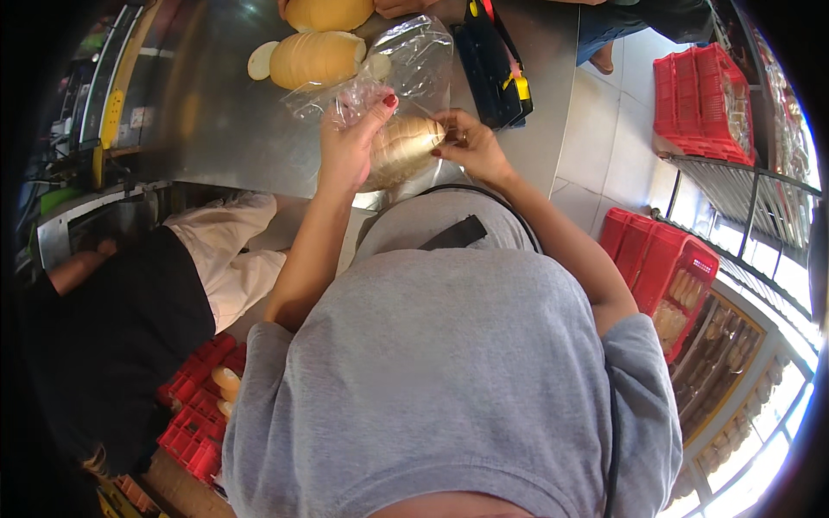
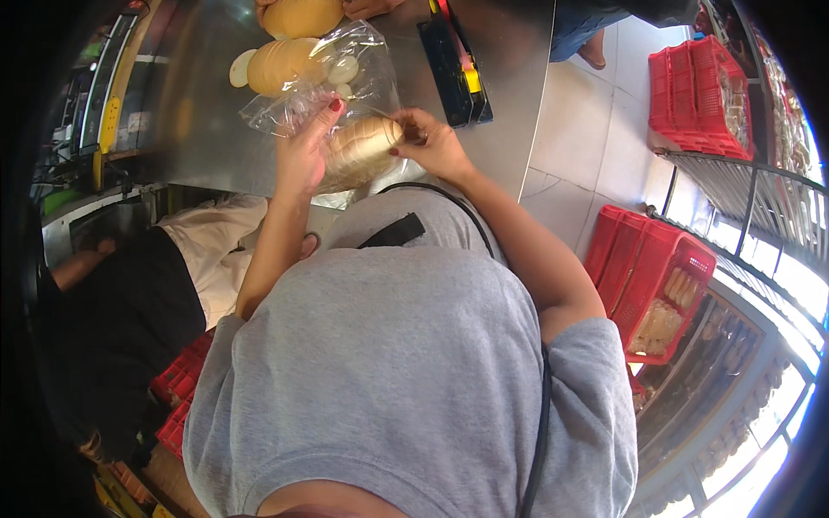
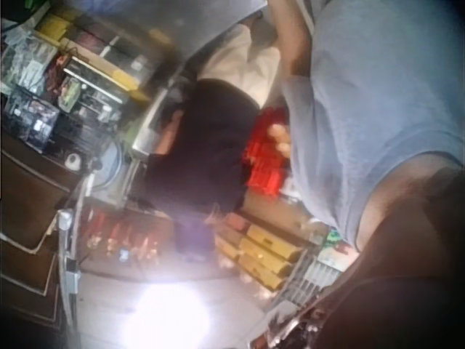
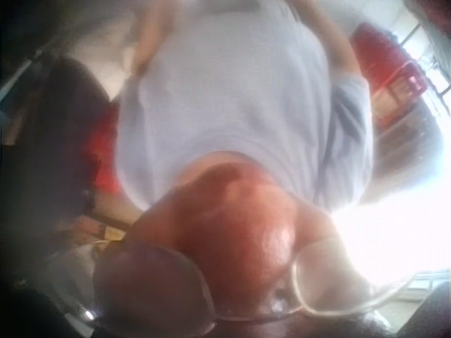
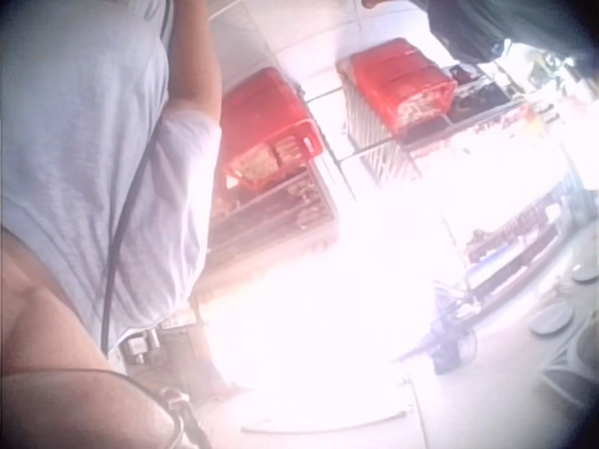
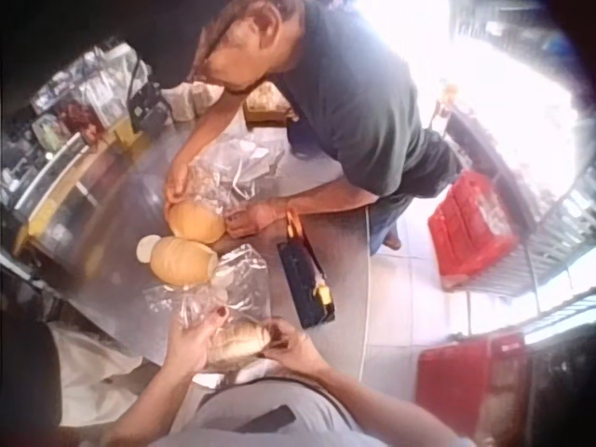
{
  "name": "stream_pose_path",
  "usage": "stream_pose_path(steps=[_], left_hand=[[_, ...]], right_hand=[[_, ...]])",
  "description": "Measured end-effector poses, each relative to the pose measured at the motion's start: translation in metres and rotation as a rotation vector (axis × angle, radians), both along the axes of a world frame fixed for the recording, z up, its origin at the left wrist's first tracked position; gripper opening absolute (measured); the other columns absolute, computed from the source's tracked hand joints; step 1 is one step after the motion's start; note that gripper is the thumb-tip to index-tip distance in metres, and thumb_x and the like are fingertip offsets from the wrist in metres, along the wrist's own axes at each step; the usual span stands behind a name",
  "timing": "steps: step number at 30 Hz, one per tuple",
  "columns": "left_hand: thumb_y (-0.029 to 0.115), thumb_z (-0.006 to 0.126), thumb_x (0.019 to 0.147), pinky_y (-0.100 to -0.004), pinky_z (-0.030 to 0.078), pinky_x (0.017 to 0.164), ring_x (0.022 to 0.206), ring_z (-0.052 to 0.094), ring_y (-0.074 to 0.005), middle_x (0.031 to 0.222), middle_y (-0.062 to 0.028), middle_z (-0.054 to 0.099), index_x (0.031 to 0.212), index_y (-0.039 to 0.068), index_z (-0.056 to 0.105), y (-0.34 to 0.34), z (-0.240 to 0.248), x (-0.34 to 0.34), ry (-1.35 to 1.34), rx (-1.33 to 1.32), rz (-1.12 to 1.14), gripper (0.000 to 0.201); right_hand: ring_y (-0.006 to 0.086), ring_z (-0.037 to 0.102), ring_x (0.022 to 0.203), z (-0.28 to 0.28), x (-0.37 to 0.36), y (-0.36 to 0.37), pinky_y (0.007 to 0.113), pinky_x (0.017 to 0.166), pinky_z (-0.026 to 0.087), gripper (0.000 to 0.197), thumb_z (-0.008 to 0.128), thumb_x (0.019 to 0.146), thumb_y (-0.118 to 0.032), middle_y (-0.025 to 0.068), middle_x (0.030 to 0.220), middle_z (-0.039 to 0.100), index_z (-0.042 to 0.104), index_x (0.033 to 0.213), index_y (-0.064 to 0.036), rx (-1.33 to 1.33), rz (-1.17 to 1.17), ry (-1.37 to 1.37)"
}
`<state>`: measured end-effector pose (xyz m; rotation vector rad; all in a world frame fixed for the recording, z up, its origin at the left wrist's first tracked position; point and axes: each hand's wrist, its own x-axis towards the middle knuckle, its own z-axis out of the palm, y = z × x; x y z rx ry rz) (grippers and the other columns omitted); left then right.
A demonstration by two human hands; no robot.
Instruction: The person places round bread rolls into clear plastic bags and seals them using a handheld heat sealer. The person repeats this process for multiple rolls, arranging the sealed packages on the metal counter.
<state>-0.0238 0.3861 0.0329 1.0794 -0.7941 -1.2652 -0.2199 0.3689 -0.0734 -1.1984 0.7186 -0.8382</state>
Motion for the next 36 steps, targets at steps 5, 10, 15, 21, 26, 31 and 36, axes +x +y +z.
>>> stream_pose_path(steps=[5, 10, 15, 21, 26, 31, 36], left_hand=[[0.001, 0.071, 0.085, -0.0300, 0.048, 0.084, 0.094, 0.061, -0.0143, 0.101, -0.0063, 0.065, 0.106, 0.001, 0.063, -0.001, 0.003, 0.004, 0.066, 0.041, 0.023, 0.022], [0.011, 0.068, 0.089, -0.0336, 0.046, 0.082, 0.094, 0.062, -0.0186, 0.100, -0.0078, 0.067, 0.108, 0.003, 0.064, -0.010, -0.004, 0.004, -0.001, -0.057, -0.032, 0.020], [0.008, 0.066, 0.090, -0.0332, 0.049, 0.084, 0.092, 0.063, -0.0195, 0.093, -0.0092, 0.068, 0.102, 0.001, 0.063, -0.016, 0.010, 0.000, 0.066, 0.073, 0.051, 0.014], [0.011, 0.066, 0.090, -0.0286, 0.050, 0.070, 0.085, 0.066, -0.0193, 0.095, -0.0087, 0.069, 0.108, 0.002, 0.061, -0.007, 0.044, -0.012, 0.118, 0.020, -0.190, 0.021], [0.003, 0.069, 0.075, -0.0361, 0.052, 0.076, 0.085, 0.067, -0.0267, 0.091, -0.0111, 0.067, 0.094, 0.006, 0.060, -0.028, 0.083, -0.088, -0.745, -0.674, -0.147, 0.021], [0.010, 0.073, 0.076, -0.0404, 0.050, 0.080, 0.093, 0.064, -0.0281, 0.093, -0.0071, 0.067, 0.087, 0.009, 0.061, -0.012, 0.109, -0.112, -0.609, -0.711, -0.440, 0.017], [0.016, 0.079, 0.068, -0.0449, 0.046, 0.096, 0.123, 0.052, -0.0331, 0.138, -0.0078, 0.048, 0.118, 0.025, 0.063, 0.011, 0.136, -0.054, -0.572, -0.834, -0.561, 0.053]], right_hand=[[0.0111, 0.063, 0.091, 0.003, 0.001, -0.006, 0.026, 0.081, 0.053, 0.034, 0.067, 0.088, -0.006, 0.0045, 0.102, 0.067, 0.058, 0.121, -0.0050, 0.240, 0.015, -0.080], [0.0120, 0.060, 0.096, 0.004, 0.002, -0.011, 0.028, 0.085, 0.052, 0.031, 0.055, 0.096, -0.008, 0.0050, 0.112, 0.064, 0.055, 0.127, -0.0016, 0.211, 0.087, 0.105], [0.0163, 0.060, 0.103, -0.008, 0.007, -0.011, 0.031, 0.093, 0.049, 0.036, 0.063, 0.093, -0.018, 0.0070, 0.113, 0.065, 0.058, 0.124, -0.0024, 0.162, 0.013, 0.043], [0.0273, 0.058, 0.113, 0.075, 0.022, -0.011, 0.040, 0.103, 0.042, 0.053, 0.073, 0.084, -0.031, 0.0140, 0.122, 0.062, 0.057, 0.127, -0.0049, -0.473, 0.252, 0.417], [0.0282, 0.051, 0.125, 0.124, 0.037, -0.045, 0.040, 0.109, 0.038, 0.065, 0.074, 0.079, -0.016, 0.0153, 0.136, 0.053, 0.048, 0.137, -0.0027, -0.707, 0.308, 0.280], [0.0276, 0.047, 0.130, 0.157, 0.041, -0.067, 0.041, 0.110, 0.037, 0.072, 0.069, 0.086, -0.017, 0.0159, 0.145, 0.045, 0.034, 0.147, -0.0033, -0.843, 0.309, 0.199], [0.0289, 0.049, 0.129, 0.183, 0.017, -0.070, 0.041, 0.110, 0.038, 0.073, 0.066, 0.090, -0.024, 0.0157, 0.145, 0.044, 0.028, 0.149, -0.0038, -0.093, 0.309, -0.068]])
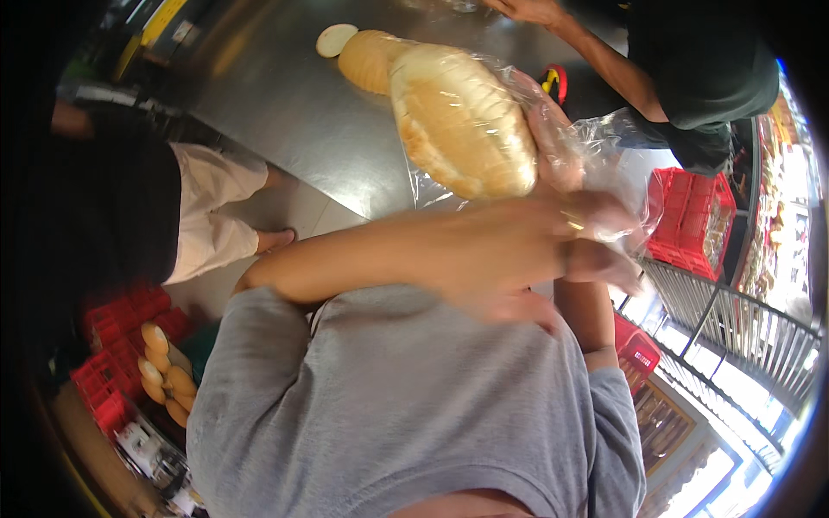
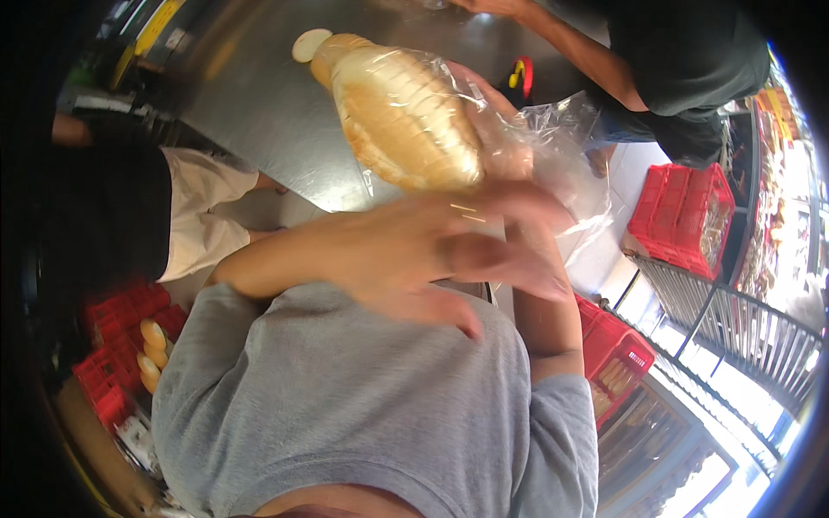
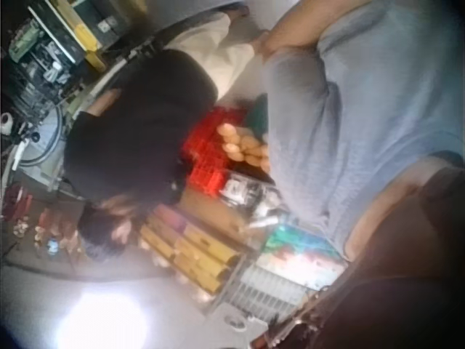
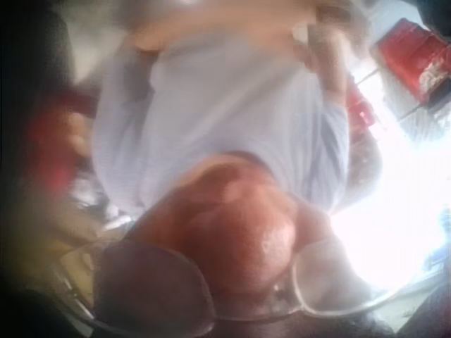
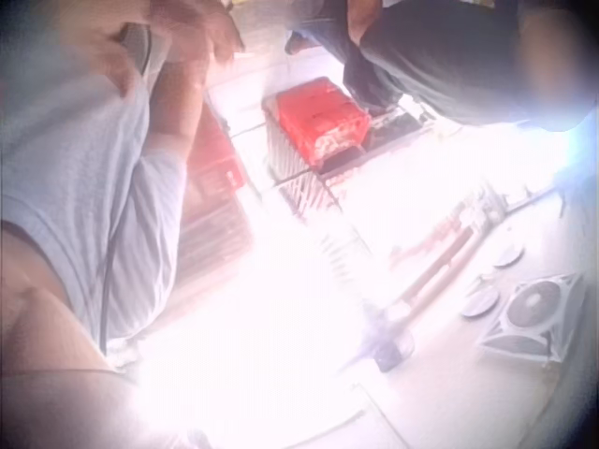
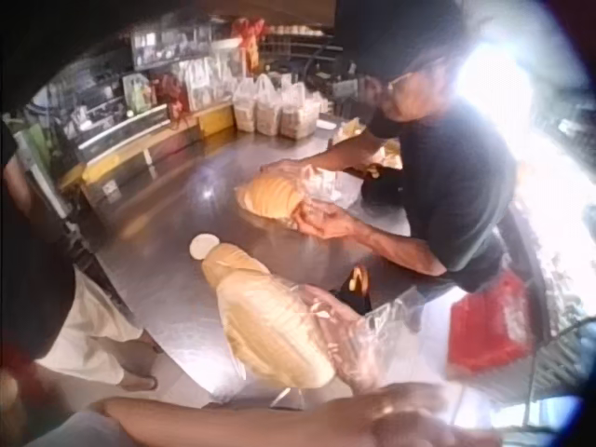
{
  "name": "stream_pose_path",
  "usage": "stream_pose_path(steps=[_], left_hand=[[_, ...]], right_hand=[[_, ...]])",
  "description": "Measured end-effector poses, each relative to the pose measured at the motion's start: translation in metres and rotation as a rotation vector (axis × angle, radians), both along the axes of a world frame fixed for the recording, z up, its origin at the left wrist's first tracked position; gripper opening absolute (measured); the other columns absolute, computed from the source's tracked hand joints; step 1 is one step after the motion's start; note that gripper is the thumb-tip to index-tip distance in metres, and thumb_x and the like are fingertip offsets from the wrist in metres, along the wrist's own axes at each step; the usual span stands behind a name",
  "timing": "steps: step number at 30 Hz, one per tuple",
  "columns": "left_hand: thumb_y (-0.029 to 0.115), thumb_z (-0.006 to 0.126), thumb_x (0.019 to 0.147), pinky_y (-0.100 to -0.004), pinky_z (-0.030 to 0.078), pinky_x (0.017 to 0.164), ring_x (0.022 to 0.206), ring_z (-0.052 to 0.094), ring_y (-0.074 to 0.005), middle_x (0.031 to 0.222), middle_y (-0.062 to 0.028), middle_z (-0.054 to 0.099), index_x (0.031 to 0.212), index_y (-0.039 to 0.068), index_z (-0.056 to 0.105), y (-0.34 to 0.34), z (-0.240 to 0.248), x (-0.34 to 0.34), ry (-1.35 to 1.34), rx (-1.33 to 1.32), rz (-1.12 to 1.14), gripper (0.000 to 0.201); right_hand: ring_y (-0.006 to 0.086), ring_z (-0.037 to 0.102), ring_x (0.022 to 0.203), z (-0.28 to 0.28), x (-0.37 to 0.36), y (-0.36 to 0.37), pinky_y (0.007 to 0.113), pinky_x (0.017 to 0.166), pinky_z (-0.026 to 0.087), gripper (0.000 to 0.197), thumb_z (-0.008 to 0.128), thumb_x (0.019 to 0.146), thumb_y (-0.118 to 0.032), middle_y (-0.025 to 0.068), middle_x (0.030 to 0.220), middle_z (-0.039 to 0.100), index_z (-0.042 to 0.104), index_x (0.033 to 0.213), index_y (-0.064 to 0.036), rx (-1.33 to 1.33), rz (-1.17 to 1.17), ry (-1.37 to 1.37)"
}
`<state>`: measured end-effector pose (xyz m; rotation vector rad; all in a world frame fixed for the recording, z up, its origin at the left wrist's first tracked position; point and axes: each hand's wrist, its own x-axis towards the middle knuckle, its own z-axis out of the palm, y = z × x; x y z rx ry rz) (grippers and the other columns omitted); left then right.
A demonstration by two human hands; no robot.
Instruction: The person places round bread rolls into clear plastic bags and seals them using a handheld heat sealer. The person repeats this process for multiple rolls, arranging the sealed packages on the metal counter.
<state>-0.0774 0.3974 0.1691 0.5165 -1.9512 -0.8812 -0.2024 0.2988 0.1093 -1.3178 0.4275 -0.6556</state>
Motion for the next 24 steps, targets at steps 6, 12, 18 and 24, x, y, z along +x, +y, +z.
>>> stream_pose_path(steps=[6, 12, 18, 24], left_hand=[[0.021, 0.079, 0.069, -0.0706, 0.031, 0.101, 0.130, 0.044, -0.0407, 0.149, -0.0040, 0.039, 0.125, 0.040, 0.057, 0.002, -0.020, 0.106, -1.097, -0.728, 0.720, 0.064], [0.022, 0.077, 0.074, -0.0566, 0.042, 0.100, 0.123, 0.051, -0.0418, 0.139, -0.0087, 0.051, 0.120, 0.035, 0.056, -0.029, -0.018, 0.139, -0.572, -0.879, 0.730, 0.052], [0.015, 0.078, 0.074, -0.0496, 0.045, 0.097, 0.121, 0.053, -0.0437, 0.133, -0.0184, 0.055, 0.117, 0.020, 0.054, -0.044, -0.056, 0.162, -0.242, -0.822, 0.727, 0.049], [0.009, 0.073, 0.079, -0.0445, 0.047, 0.095, 0.119, 0.056, -0.0416, 0.136, -0.0221, 0.053, 0.125, 0.015, 0.052, -0.039, -0.034, 0.186, -0.418, -0.745, 0.685, 0.050]], right_hand=[[0.0245, 0.058, 0.116, 0.002, -0.001, 0.008, 0.036, 0.098, 0.049, 0.057, 0.059, 0.096, -0.031, 0.0161, 0.128, 0.057, 0.038, 0.141, -0.0046, 0.524, -0.108, -0.443], [0.0148, 0.058, 0.097, 0.025, 0.026, 0.011, 0.032, 0.088, 0.050, 0.026, 0.052, 0.101, -0.031, 0.0035, 0.100, 0.056, 0.055, 0.106, -0.0058, 0.628, -0.047, -0.447], [0.0199, 0.059, 0.110, 0.036, 0.049, 0.018, 0.037, 0.096, 0.051, 0.044, 0.063, 0.093, -0.040, 0.0136, 0.121, 0.060, 0.059, 0.110, 0.0002, 0.551, -0.030, -0.548], [0.0211, 0.064, 0.104, 0.062, 0.058, 0.028, 0.036, 0.093, 0.053, 0.059, 0.065, 0.093, -0.037, 0.0173, 0.117, 0.063, 0.053, 0.126, 0.0098, 0.598, -0.136, -0.310]])
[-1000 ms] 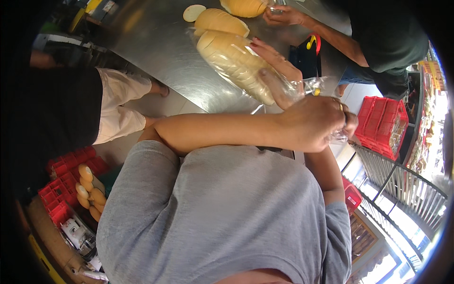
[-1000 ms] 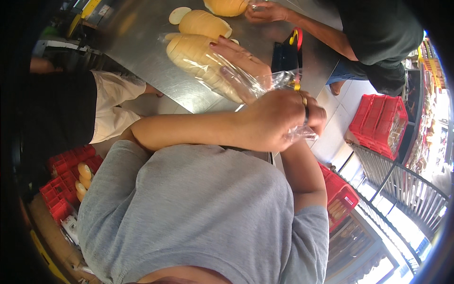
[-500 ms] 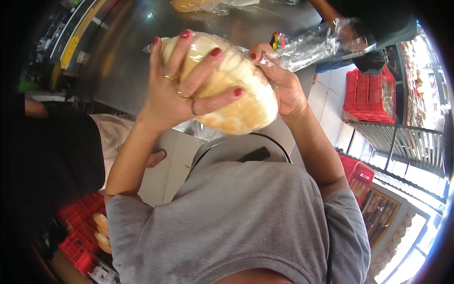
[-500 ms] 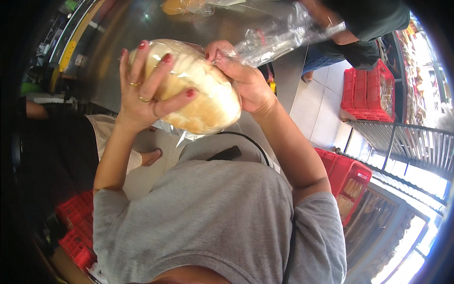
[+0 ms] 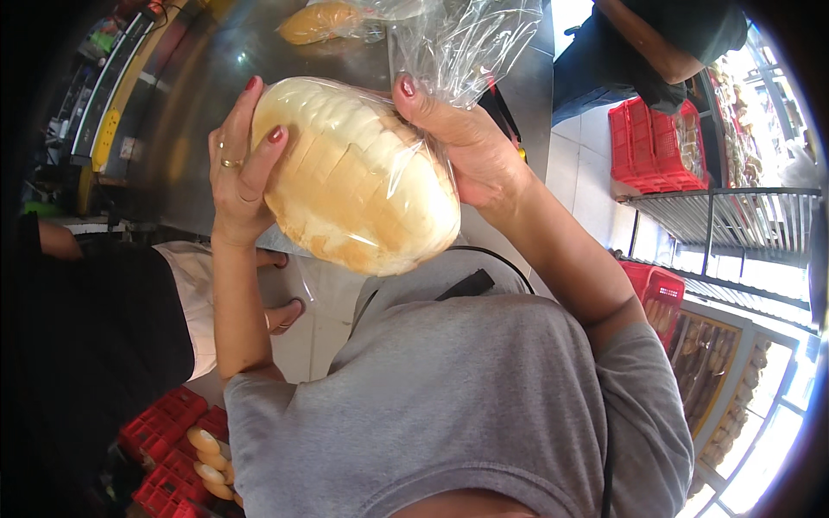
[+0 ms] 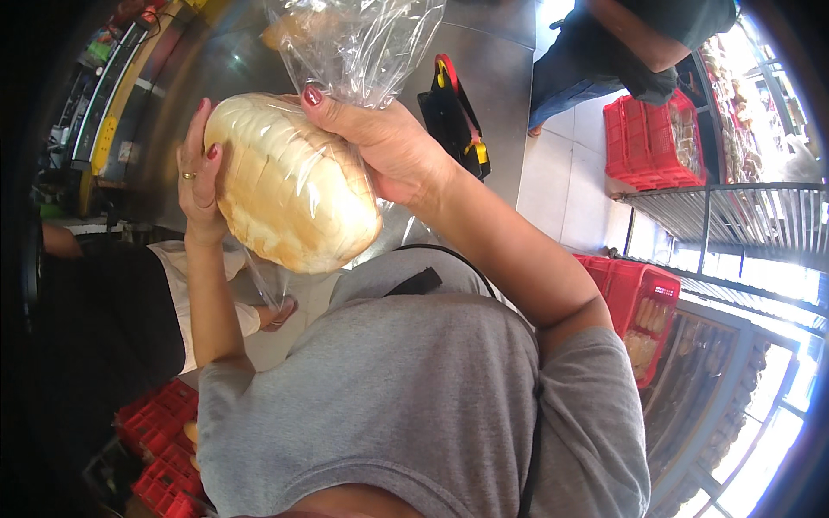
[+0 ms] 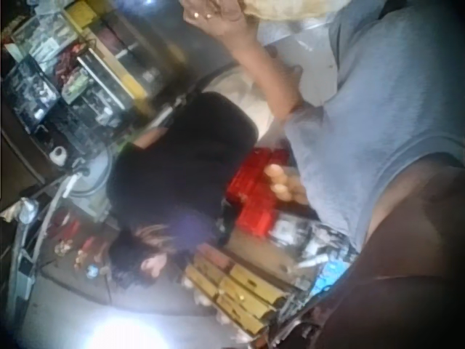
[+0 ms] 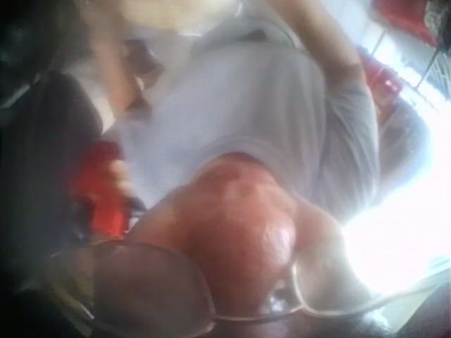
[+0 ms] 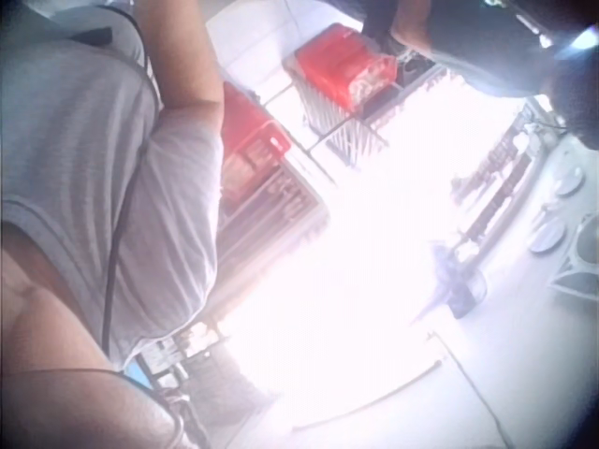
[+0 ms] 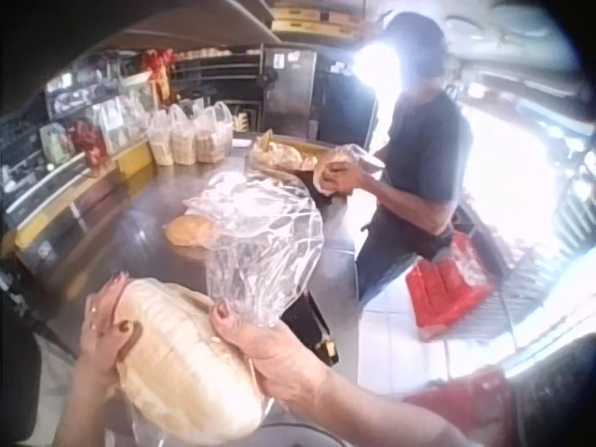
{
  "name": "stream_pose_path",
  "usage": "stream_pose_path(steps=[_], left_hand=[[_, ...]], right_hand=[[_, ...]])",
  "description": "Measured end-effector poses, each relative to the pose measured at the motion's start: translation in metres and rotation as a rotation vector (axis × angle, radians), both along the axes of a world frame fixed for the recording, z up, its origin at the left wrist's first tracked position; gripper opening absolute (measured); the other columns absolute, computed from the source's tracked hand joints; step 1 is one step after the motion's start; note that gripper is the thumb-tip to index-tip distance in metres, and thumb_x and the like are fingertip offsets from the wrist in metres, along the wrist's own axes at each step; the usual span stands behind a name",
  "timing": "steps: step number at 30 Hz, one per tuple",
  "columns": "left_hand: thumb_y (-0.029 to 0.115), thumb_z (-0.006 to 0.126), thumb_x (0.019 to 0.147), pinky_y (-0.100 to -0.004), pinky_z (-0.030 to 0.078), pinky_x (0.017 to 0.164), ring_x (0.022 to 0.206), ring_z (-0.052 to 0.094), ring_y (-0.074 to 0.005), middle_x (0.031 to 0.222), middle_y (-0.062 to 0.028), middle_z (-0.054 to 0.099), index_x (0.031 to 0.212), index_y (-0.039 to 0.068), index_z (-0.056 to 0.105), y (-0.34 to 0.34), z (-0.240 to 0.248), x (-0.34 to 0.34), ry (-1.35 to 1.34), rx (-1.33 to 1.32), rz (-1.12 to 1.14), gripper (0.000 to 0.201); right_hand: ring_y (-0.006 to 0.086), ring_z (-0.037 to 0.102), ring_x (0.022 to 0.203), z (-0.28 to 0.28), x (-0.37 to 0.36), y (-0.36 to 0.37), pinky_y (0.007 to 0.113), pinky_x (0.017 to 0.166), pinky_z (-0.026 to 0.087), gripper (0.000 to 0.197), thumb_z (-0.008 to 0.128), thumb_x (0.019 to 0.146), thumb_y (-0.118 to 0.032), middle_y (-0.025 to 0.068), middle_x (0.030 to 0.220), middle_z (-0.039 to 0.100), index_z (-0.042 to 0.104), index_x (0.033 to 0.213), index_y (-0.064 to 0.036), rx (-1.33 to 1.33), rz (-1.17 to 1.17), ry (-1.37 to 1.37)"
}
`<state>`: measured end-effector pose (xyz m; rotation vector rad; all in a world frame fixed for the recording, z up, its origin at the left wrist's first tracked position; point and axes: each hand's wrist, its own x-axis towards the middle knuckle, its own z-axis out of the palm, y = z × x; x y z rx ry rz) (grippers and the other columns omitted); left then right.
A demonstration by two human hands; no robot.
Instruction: The person places round bread rolls into clear plastic bags and seals them using a handheld heat sealer. The person repeats this process for multiple rolls, arranging the sealed packages on the metal counter.
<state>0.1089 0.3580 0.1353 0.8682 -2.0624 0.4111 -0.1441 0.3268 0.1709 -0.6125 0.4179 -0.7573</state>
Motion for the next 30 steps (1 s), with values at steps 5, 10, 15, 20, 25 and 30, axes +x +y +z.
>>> stream_pose_path(steps=[5, 10, 15, 20, 25, 30], left_hand=[[0.015, 0.070, 0.083, -0.0383, 0.044, 0.099, 0.121, 0.056, -0.0260, 0.137, -0.0156, 0.053, 0.136, 0.005, 0.048, 0.020, -0.042, -0.030, 1.464, 1.099, -0.325, 0.059], [0.033, 0.063, 0.088, -0.0437, 0.044, 0.103, 0.122, 0.054, -0.0287, 0.134, -0.0162, 0.053, 0.140, 0.006, 0.044, 0.046, -0.069, -0.063, 2.030, 1.333, -0.890, 0.062], [0.048, 0.051, 0.094, -0.0486, 0.045, 0.102, 0.120, 0.056, -0.0365, 0.136, -0.0220, 0.051, 0.143, 0.007, 0.039, 0.040, -0.044, -0.046, 1.769, 1.293, -0.605, 0.065], [0.059, 0.049, 0.091, -0.0492, 0.046, 0.100, 0.115, 0.059, -0.0373, 0.138, -0.0232, 0.049, 0.143, 0.008, 0.040, 0.038, -0.094, -0.109, 1.097, 1.228, -0.612, 0.074], [0.056, 0.041, 0.097, -0.0542, 0.045, 0.102, 0.125, 0.049, -0.0432, 0.136, -0.0291, 0.047, 0.152, 0.012, 0.023, 0.030, -0.113, -0.078, 1.920, 1.328, -1.319, 0.073], [0.045, 0.051, 0.097, -0.0484, 0.042, 0.105, 0.128, 0.047, -0.0325, 0.140, -0.0229, 0.045, 0.151, 0.008, 0.026, 0.004, -0.059, -0.091, 1.557, 1.115, -0.812, 0.070]], right_hand=[[0.0209, 0.064, 0.102, -0.021, 0.021, -0.018, 0.035, 0.091, 0.052, 0.049, 0.051, 0.100, -0.035, 0.0158, 0.120, 0.063, 0.055, 0.128, 0.0053, -0.311, -0.268, 0.110], [0.0250, 0.051, 0.127, -0.027, 0.003, -0.036, 0.055, 0.107, 0.036, 0.034, 0.065, 0.077, -0.010, 0.0087, 0.122, 0.063, 0.067, 0.110, -0.0086, -1.891, -0.584, 0.805], [0.0254, 0.060, 0.115, -0.026, 0.022, 0.020, 0.050, 0.108, 0.037, 0.035, 0.060, 0.080, -0.015, 0.0057, 0.105, 0.070, 0.066, 0.114, -0.0100, -2.058, -0.076, 0.585], [0.0333, 0.070, 0.084, -0.039, 0.048, -0.035, 0.042, 0.073, 0.057, 0.032, 0.059, 0.074, -0.015, 0.0219, 0.089, 0.069, 0.069, 0.102, -0.0032, -1.462, -0.173, 0.995], [0.0266, 0.064, 0.059, -0.093, -0.008, -0.050, 0.036, 0.051, 0.050, 0.021, 0.066, 0.069, -0.022, 0.0117, 0.073, 0.062, 0.065, 0.079, -0.0042, -1.714, -0.860, 1.224], [0.0264, 0.065, 0.054, -0.076, 0.000, 0.000, 0.038, 0.047, 0.051, 0.020, 0.065, 0.066, -0.020, 0.0104, 0.069, 0.063, 0.063, 0.077, -0.0038, -1.884, -0.398, 1.272]])
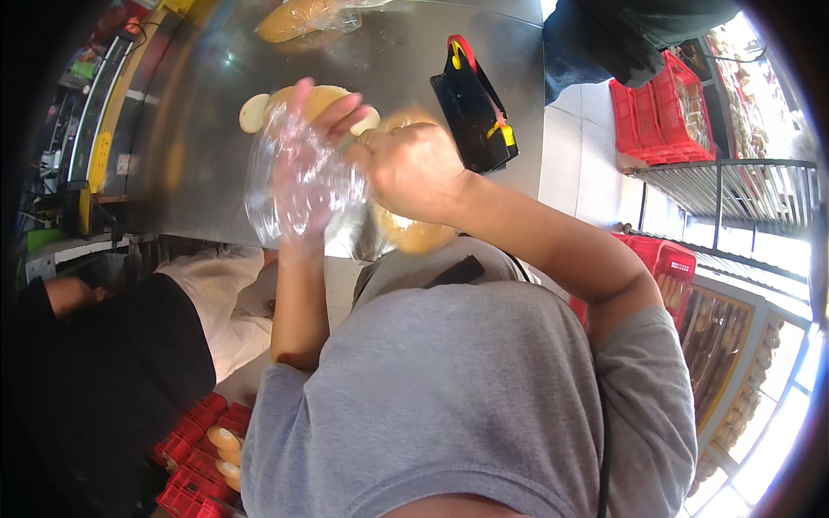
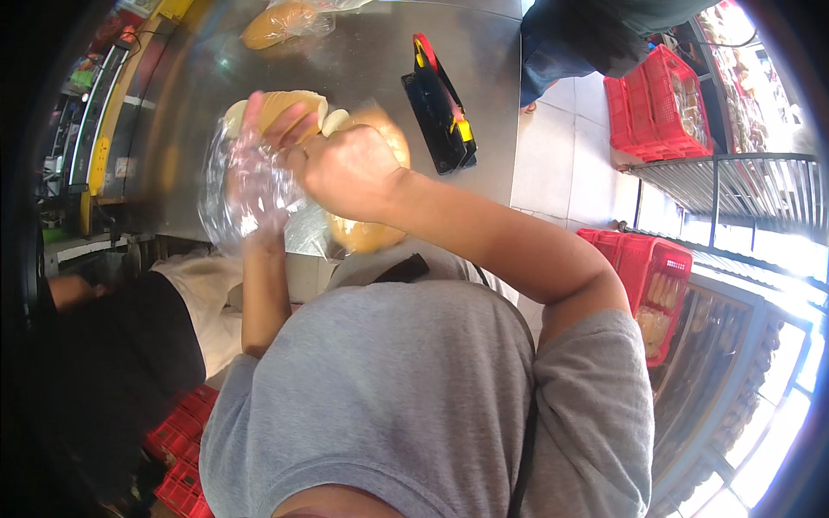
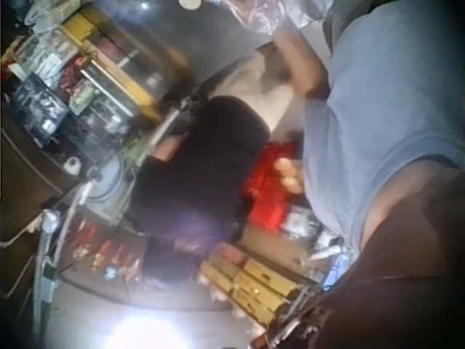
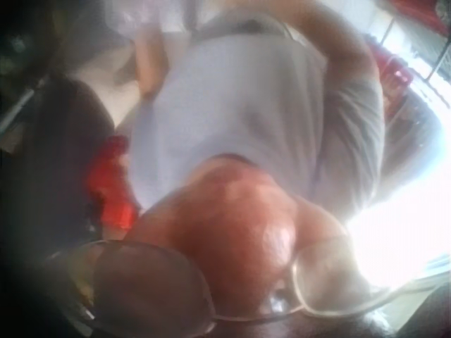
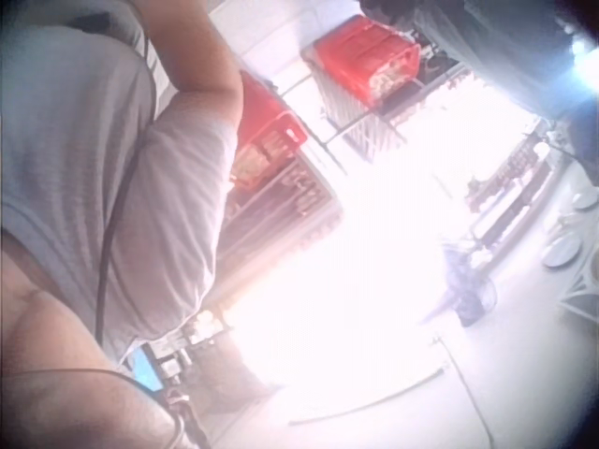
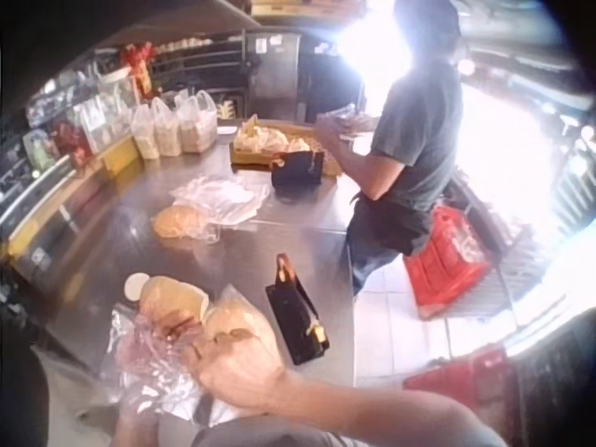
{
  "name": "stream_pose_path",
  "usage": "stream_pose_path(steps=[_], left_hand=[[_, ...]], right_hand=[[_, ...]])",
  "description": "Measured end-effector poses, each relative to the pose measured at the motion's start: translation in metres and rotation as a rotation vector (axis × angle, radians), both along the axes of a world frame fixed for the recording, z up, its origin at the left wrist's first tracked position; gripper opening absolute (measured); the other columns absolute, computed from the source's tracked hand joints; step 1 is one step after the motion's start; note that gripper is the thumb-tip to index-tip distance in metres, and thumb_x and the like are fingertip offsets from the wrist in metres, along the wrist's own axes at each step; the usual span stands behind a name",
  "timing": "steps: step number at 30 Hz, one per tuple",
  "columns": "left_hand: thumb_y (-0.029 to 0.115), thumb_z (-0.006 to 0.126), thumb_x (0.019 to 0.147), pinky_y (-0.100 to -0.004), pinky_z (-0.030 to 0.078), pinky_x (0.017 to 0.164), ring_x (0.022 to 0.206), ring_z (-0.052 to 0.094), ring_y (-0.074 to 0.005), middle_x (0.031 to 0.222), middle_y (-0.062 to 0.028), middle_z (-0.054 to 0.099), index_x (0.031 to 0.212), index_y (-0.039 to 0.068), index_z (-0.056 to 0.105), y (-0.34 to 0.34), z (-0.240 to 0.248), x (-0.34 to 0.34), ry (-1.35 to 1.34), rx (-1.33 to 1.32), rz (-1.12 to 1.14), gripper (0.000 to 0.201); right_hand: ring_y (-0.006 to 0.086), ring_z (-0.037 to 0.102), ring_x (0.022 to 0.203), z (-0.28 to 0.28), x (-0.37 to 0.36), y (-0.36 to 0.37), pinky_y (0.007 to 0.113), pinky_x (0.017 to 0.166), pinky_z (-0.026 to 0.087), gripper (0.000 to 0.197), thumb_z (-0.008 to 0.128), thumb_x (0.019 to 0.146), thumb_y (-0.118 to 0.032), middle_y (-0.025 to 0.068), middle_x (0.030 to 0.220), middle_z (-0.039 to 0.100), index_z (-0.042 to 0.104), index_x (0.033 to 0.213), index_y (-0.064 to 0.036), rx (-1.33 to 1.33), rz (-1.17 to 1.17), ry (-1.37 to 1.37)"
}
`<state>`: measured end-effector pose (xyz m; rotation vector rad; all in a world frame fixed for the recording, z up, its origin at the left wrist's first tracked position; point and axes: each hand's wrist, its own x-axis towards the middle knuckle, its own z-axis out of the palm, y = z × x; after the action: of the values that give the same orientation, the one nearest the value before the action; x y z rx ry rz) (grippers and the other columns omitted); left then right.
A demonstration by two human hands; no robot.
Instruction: The person places round bread rolls into clear plastic bags and seals them using a handheld heat sealer. The person repeats this process for multiple rolls, arranging the sealed packages on the metal counter.
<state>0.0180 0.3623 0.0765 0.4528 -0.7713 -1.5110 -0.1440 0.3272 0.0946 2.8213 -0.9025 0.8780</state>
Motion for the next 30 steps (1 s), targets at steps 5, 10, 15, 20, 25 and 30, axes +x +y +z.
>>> stream_pose_path(steps=[5, 10, 15, 20, 25, 30], left_hand=[[0.028, 0.073, 0.074, -0.0479, 0.035, 0.106, 0.125, 0.052, -0.0286, 0.129, -0.0179, 0.056, 0.142, -0.004, 0.038, 0.000, 0.022, -0.064, -1.218, -0.284, 0.318, 0.083], [0.034, 0.075, 0.064, -0.0596, 0.033, 0.101, 0.120, 0.054, -0.0311, 0.113, -0.0182, 0.065, 0.126, 0.004, 0.055, -0.031, 0.037, -0.097, -1.773, -0.381, 0.248, 0.072], [0.041, 0.074, 0.061, -0.0646, 0.033, 0.100, 0.114, 0.058, -0.0268, 0.103, -0.0100, 0.070, 0.101, 0.008, 0.070, -0.067, 0.029, -0.129, -2.104, -0.351, -0.159, 0.052], [0.043, 0.075, 0.062, -0.0694, 0.030, 0.100, 0.111, 0.059, -0.0250, 0.108, -0.0074, 0.069, 0.100, 0.012, 0.072, -0.081, 0.011, -0.150, -2.217, -0.338, -0.221, 0.049], [0.053, 0.069, 0.063, -0.0753, 0.022, 0.098, 0.113, 0.058, -0.0298, 0.105, -0.0072, 0.070, 0.104, 0.021, 0.074, -0.089, -0.026, -0.167, -2.346, -0.302, -0.495, 0.053], [0.039, 0.064, 0.074, -0.0652, 0.027, 0.102, 0.109, 0.063, -0.0259, 0.106, -0.0052, 0.071, 0.103, 0.020, 0.075, -0.094, -0.051, -0.166, -2.272, -0.241, -0.693, 0.036]], right_hand=[[0.0216, 0.068, 0.075, 0.001, -0.028, -0.030, 0.032, 0.067, 0.054, 0.022, 0.064, 0.083, -0.021, 0.0122, 0.084, 0.070, 0.068, 0.094, -0.0025, 1.097, -0.318, -0.601], [0.0078, 0.053, 0.060, 0.009, -0.085, -0.026, 0.026, 0.055, 0.045, 0.021, 0.068, 0.088, -0.024, 0.0007, 0.074, 0.062, 0.066, 0.097, -0.0050, 1.456, -0.152, -0.976], [0.0078, 0.051, 0.060, -0.033, -0.130, -0.047, 0.025, 0.054, 0.042, 0.023, 0.068, 0.090, -0.025, 0.0001, 0.068, 0.059, 0.067, 0.092, -0.0030, 1.011, -0.383, -0.841], [0.0068, 0.053, 0.066, -0.088, -0.138, -0.052, 0.024, 0.058, 0.042, 0.018, 0.068, 0.091, -0.025, -0.0026, 0.081, 0.059, 0.061, 0.097, -0.0093, 1.161, -0.526, -1.249], [0.0263, 0.067, 0.086, -0.191, -0.153, -0.039, 0.038, 0.074, 0.051, 0.027, 0.071, 0.085, -0.025, 0.0116, 0.092, 0.069, 0.067, 0.099, -0.0020, 0.941, -0.729, -0.924], [0.0316, 0.067, 0.075, -0.215, -0.168, -0.063, 0.043, 0.064, 0.051, 0.039, 0.075, 0.075, -0.034, 0.0190, 0.081, 0.069, 0.070, 0.087, 0.0024, 1.124, -0.969, -0.590]])
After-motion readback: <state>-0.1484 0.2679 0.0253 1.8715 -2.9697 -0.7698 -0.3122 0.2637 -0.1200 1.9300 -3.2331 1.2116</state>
